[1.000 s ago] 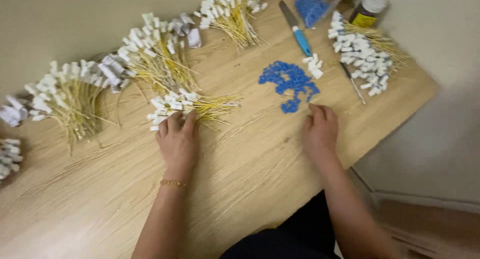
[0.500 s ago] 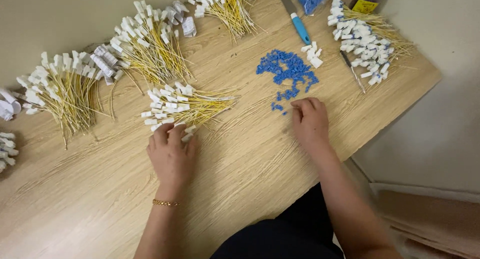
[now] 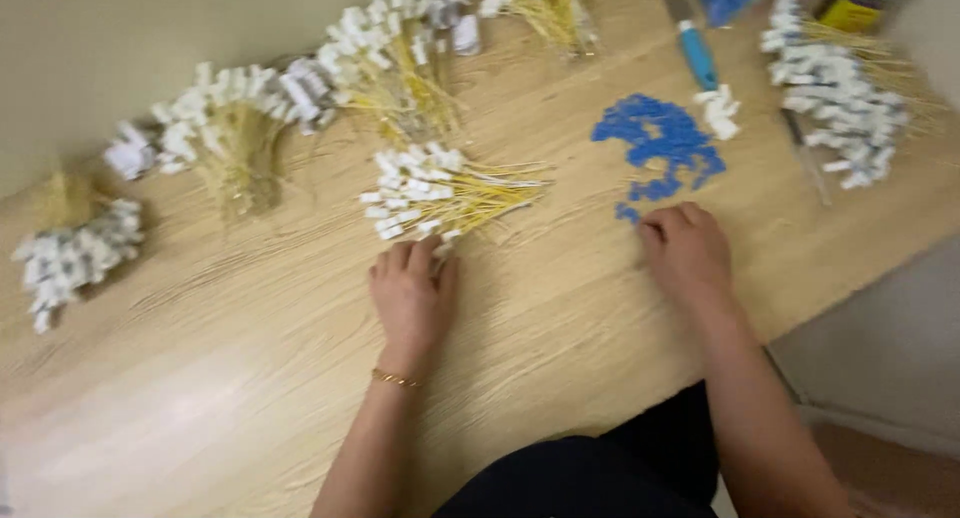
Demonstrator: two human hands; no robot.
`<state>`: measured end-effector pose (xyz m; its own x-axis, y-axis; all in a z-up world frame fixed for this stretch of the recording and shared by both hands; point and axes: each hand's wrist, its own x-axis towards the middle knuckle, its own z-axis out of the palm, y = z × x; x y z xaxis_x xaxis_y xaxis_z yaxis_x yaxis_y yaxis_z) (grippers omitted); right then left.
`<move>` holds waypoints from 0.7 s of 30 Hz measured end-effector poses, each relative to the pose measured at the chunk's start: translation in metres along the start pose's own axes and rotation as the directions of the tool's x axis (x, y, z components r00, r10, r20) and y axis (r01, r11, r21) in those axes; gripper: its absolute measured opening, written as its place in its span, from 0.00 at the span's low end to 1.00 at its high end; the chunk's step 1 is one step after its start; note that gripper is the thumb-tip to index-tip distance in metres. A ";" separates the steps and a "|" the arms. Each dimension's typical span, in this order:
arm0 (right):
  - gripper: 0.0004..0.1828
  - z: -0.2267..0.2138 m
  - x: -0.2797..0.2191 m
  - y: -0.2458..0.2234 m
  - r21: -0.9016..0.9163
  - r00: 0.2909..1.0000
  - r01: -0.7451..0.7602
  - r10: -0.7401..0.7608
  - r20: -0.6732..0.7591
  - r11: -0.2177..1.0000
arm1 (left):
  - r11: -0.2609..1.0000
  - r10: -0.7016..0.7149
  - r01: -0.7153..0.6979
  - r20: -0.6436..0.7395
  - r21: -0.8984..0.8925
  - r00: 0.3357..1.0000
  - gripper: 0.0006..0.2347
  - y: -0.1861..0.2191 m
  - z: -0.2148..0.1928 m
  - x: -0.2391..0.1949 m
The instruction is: Attaching small blue plastic sleeves to the ends of wire assemblies on a workbench
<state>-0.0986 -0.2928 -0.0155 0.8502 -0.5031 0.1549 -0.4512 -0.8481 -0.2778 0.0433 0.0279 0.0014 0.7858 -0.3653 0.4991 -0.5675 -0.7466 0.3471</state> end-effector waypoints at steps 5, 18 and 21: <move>0.10 -0.006 -0.011 -0.005 0.221 0.998 -0.062 0.058 0.026 0.973 | 0.997 0.020 -0.019 -0.005 0.070 1.000 0.16 0.004 0.002 0.010; 0.10 -0.011 -0.037 -0.094 0.908 0.971 -0.237 0.059 0.232 0.345 | 0.997 0.006 -0.008 0.024 0.073 1.000 0.19 -0.002 0.009 0.009; 0.09 -0.010 -0.039 -0.111 0.937 0.939 -0.343 0.036 0.341 0.073 | 0.996 -0.001 -0.003 0.044 0.088 0.999 0.09 -0.006 0.007 0.006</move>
<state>-0.0837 -0.1805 0.0187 0.8750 -0.4462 -0.1879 -0.0707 0.2662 -0.9613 0.0533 0.0267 -0.0030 0.7961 -0.3889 0.4636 -0.5463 -0.7914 0.2743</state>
